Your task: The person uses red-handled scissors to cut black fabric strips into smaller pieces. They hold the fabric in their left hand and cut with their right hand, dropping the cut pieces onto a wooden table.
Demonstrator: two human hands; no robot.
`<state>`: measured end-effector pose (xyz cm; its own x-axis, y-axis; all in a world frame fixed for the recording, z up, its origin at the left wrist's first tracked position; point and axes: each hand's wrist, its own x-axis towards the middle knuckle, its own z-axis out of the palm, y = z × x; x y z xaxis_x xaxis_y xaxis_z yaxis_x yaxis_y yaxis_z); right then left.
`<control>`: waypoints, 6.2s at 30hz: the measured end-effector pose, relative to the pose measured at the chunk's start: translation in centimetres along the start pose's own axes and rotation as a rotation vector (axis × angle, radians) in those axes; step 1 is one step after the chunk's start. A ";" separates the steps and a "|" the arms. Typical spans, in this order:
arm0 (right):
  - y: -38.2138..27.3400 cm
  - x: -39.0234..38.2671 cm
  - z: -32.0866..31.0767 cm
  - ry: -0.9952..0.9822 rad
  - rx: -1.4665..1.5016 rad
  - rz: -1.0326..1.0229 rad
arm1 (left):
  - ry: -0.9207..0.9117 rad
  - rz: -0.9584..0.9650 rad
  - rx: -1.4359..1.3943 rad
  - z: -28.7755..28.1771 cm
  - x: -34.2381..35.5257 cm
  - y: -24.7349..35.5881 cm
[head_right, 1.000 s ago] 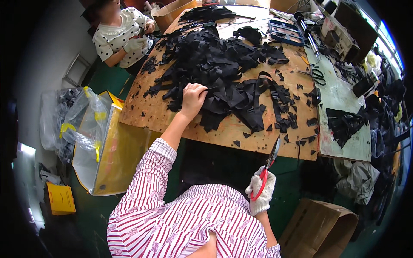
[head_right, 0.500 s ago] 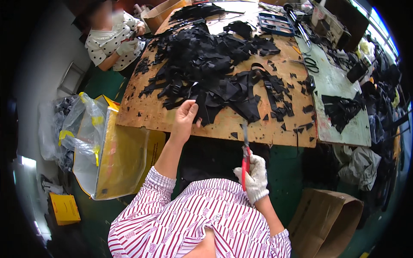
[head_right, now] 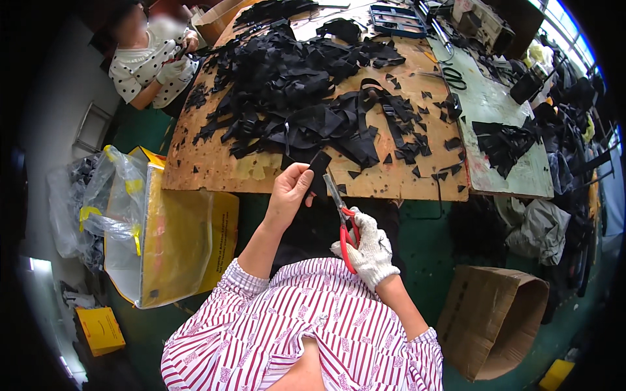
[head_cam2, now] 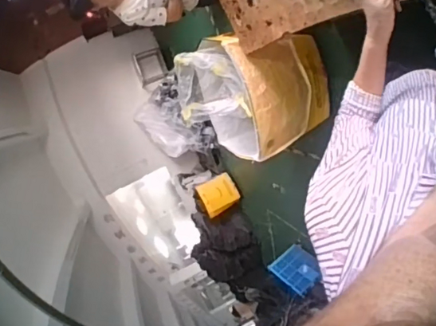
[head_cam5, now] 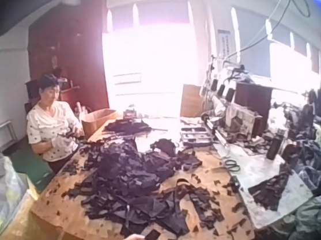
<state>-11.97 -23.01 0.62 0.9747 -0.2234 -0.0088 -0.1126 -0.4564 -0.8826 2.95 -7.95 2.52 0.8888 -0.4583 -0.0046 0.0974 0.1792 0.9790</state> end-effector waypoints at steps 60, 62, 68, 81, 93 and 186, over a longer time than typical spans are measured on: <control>2.0 -1.4 2.6 -0.096 0.598 0.362 | -0.052 -0.242 0.059 1.2 -3.5 -2.4; 2.2 -1.2 2.5 -0.112 0.584 0.355 | -0.047 -0.239 0.049 1.2 -3.5 -2.3; 2.4 -0.6 2.6 -0.096 0.502 0.285 | -0.083 -0.239 0.060 1.3 -4.0 -2.7; 4.6 1.7 -0.7 0.307 1.022 0.195 | -0.928 -0.342 -0.254 5.7 -5.6 2.6; 4.2 -0.4 -0.2 0.306 1.032 0.355 | 0.361 -0.031 -0.334 -5.3 5.0 -6.7; 2.3 1.2 1.7 -0.063 0.092 0.094 | 0.064 -0.091 -0.099 0.4 -2.4 -3.0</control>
<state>-10.72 -22.87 -2.17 0.9711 -0.2060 -0.1207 -0.1889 -0.3540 -0.9160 0.37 -7.72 -0.36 0.9006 -0.4210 -0.1086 0.2200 0.2258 0.9490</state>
